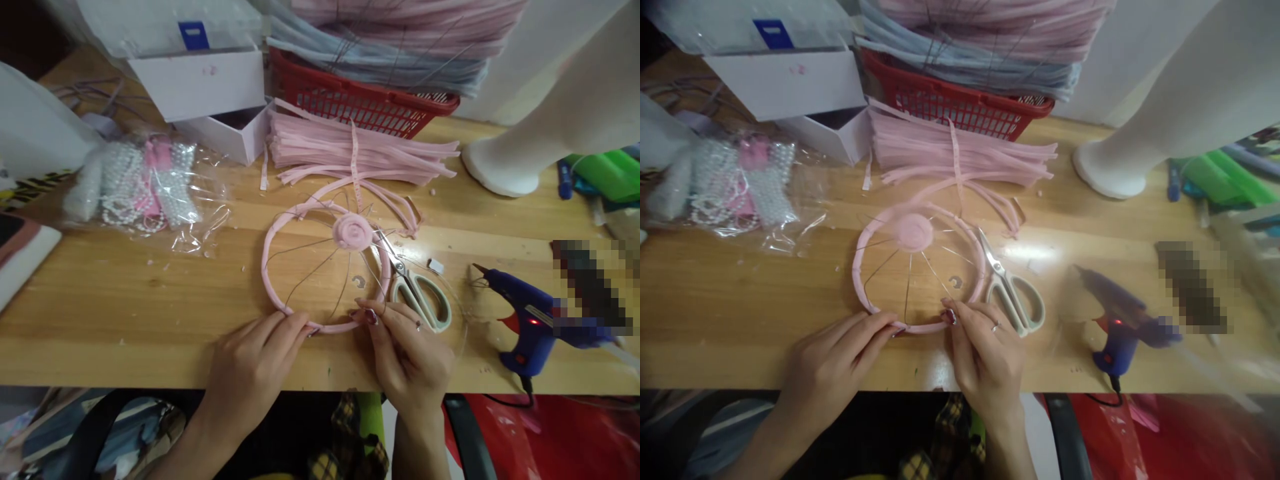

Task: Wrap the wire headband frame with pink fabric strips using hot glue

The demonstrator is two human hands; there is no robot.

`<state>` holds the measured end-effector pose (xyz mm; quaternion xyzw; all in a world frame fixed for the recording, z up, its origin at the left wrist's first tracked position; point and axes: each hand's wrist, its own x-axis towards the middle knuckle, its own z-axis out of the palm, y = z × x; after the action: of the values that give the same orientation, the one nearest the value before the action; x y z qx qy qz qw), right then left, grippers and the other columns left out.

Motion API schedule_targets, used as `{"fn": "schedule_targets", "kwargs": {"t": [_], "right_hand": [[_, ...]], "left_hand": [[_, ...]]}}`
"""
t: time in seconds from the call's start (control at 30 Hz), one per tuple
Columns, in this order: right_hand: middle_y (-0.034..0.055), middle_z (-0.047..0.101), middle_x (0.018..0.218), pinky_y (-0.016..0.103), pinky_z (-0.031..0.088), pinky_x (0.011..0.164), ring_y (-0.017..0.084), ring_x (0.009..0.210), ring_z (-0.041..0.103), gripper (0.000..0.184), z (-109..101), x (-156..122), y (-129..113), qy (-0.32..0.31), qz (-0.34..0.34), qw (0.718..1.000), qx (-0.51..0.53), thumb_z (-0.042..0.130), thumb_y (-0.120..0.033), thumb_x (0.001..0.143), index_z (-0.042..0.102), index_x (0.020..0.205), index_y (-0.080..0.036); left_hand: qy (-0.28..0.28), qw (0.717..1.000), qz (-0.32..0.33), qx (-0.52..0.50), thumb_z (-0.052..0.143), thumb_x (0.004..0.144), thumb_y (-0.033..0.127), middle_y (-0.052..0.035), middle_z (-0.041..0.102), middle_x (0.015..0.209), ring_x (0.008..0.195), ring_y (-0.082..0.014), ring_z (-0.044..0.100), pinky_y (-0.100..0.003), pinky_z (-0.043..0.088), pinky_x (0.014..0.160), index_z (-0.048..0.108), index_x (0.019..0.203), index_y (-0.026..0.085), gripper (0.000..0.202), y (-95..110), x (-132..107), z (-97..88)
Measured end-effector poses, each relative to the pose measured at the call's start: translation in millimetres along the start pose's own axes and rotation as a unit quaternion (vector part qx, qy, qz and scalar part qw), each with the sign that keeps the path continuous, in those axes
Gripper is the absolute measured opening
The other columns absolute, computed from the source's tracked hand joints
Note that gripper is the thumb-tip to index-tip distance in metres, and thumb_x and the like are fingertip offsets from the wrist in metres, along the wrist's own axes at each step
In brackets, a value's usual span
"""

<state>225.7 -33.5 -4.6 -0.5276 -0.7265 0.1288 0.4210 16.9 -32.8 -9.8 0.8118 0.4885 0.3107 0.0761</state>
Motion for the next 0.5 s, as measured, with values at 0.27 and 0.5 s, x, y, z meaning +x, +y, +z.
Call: {"fn": "schedule_targets", "kwargs": {"t": [0.27,0.5], "right_hand": [[0.0021,0.079,0.093,0.027,0.058,0.072,0.014,0.082,0.07,0.039,-2.0,-2.5,1.1,-0.01,-0.006,1.0,0.012,0.057,0.001,0.089,0.068,0.119,-0.022],[0.0021,0.078,0.091,0.029,0.059,0.069,0.016,0.079,0.071,0.038,-1.3,-3.2,1.3,-0.011,0.018,1.0,0.021,0.057,-0.001,0.09,0.069,0.118,-0.024]], "left_hand": [[0.006,1.0,0.01,0.02,0.054,0.101,0.021,-0.0025,0.077,0.08,0.064,-0.0173,0.073,-0.029,0.053,0.056,0.062,0.102,0.017,0.01,1.4,3.0,-1.0],[0.003,1.0,0.018,0.024,0.057,0.099,0.02,-0.0031,0.078,0.083,0.068,-0.0168,0.074,-0.028,0.056,0.062,0.062,0.105,0.015,0.009,0.4,3.4,-0.7]]}}
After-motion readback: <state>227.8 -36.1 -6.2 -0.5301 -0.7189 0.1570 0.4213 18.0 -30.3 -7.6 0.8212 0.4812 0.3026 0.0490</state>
